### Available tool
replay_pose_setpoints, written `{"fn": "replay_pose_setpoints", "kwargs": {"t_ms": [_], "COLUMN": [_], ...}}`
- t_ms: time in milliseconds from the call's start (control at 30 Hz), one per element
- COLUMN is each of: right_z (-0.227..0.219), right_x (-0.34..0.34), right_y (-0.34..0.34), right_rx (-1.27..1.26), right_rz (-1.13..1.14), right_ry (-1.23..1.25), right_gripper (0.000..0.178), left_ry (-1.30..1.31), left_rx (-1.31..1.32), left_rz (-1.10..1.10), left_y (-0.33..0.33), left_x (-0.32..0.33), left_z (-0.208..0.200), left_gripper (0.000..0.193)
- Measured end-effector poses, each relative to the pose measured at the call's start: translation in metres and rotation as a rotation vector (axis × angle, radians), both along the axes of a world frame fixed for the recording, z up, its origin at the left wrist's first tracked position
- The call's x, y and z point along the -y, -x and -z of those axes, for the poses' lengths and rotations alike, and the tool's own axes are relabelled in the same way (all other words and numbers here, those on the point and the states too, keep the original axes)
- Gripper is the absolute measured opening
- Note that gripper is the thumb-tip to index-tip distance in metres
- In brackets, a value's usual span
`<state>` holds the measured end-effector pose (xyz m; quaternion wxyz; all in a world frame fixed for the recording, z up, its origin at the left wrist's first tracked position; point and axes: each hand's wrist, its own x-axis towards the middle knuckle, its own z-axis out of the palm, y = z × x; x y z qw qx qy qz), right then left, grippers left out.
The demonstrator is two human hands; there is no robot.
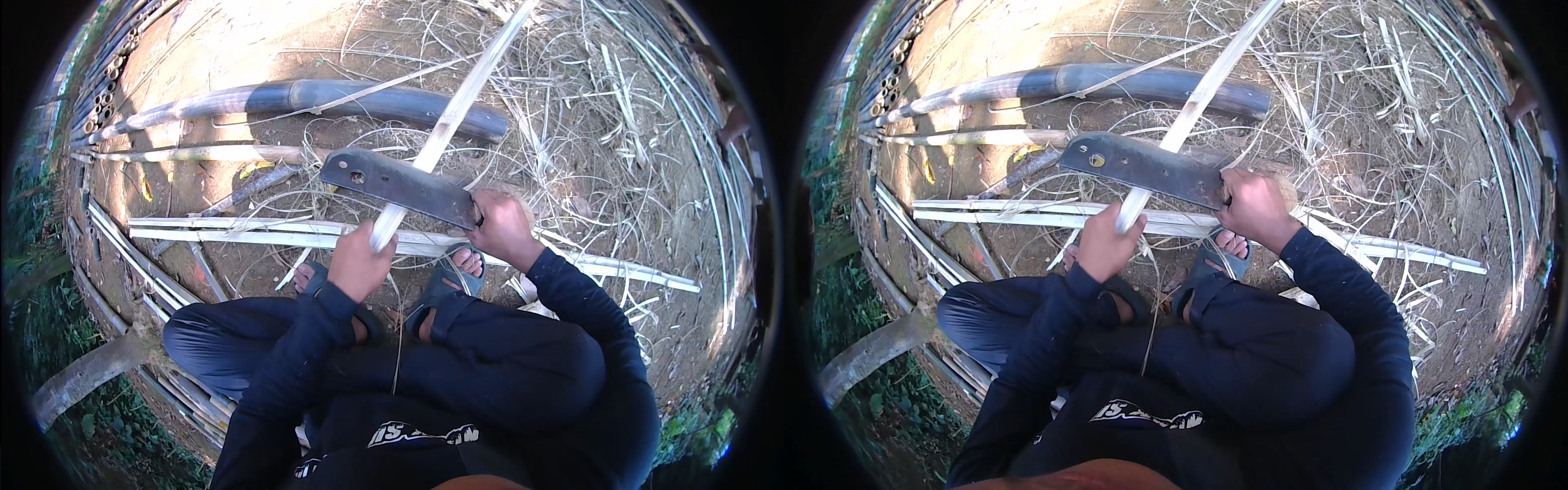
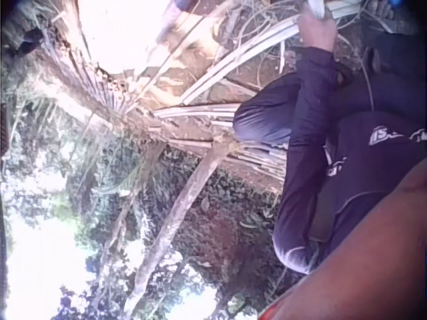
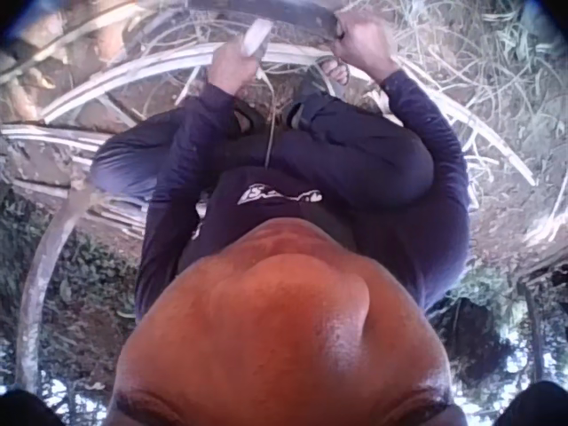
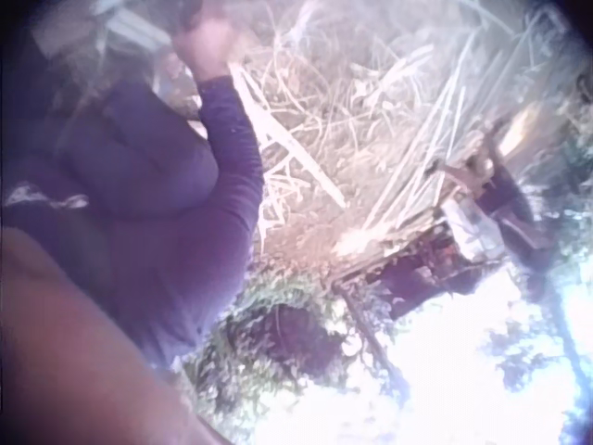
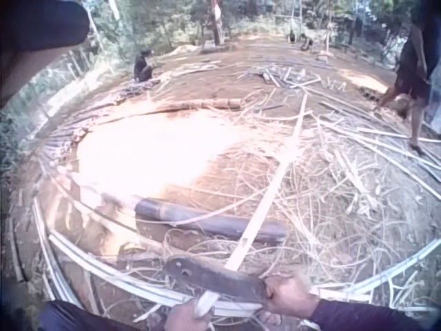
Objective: The person uses a large blade to shave and smooth the outer surface of long bamboo strips while sitting on the ground in an outdoor workshop area.
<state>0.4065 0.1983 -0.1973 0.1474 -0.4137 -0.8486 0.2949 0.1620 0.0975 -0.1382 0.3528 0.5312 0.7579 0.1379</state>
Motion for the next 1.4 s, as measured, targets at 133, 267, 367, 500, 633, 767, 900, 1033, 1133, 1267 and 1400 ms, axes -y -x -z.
{"fn": "replay_pose_setpoints", "kwargs": {"t_ms": [133, 267, 367, 500, 633, 767, 900, 1033, 1133, 1267, 1400], "right_z": [0.007, 0.008, 0.002, -0.011, 0.0, 0.008, -0.008, 0.008, 0.02, 0.001, -0.027], "right_x": [0.017, 0.018, 0.022, 0.031, -0.002, -0.081, -0.048, -0.069, -0.126, -0.076, 0.004], "right_y": [-0.009, -0.013, -0.005, 0.023, 0.016, -0.027, -0.006, -0.025, -0.053, -0.024, 0.027], "right_rx": [0.029, 0.121, 0.106, 0.032, 0.087, 0.278, 0.336, 0.387, 0.415, 0.321, 0.025], "right_rz": [0.047, 0.041, -0.019, -0.257, -0.24, 0.271, 0.055, 0.023, 0.412, 0.157, -0.241], "right_ry": [0.01, 0.079, 0.055, -0.081, -0.333, 0.057, 0.02, -0.111, -0.06, -0.064, -0.163], "right_gripper": [0.024, 0.026, 0.026, 0.026, 0.024, 0.025, 0.02, 0.024, 0.03, 0.026, 0.029], "left_ry": [-0.071, 0.01, -0.016, 0.103, 0.062, 0.062, 0.085, 0.053, 0.089, 0.124, 0.149], "left_rx": [-0.033, -0.197, -0.192, -0.231, -0.23, -0.202, -0.209, -0.228, -0.224, -0.163, 0.113], "left_rz": [0.062, 0.124, -0.038, -0.092, -0.097, -0.07, -0.087, -0.087, -0.113, -0.071, -0.088], "left_y": [-0.004, 0.009, 0.012, 0.005, 0.007, 0.01, 0.008, 0.013, 0.025, 0.029, 0.038], "left_x": [-0.02, 0.038, 0.101, 0.126, 0.128, 0.125, 0.119, 0.127, 0.132, 0.128, 0.126], "left_z": [0.017, -0.029, -0.04, -0.025, -0.03, -0.041, -0.038, -0.052, -0.061, -0.056, -0.04], "left_gripper": [0.053, 0.077, 0.057, 0.04, 0.024, 0.022, 0.021, 0.018, 0.017, 0.019, 0.017]}}
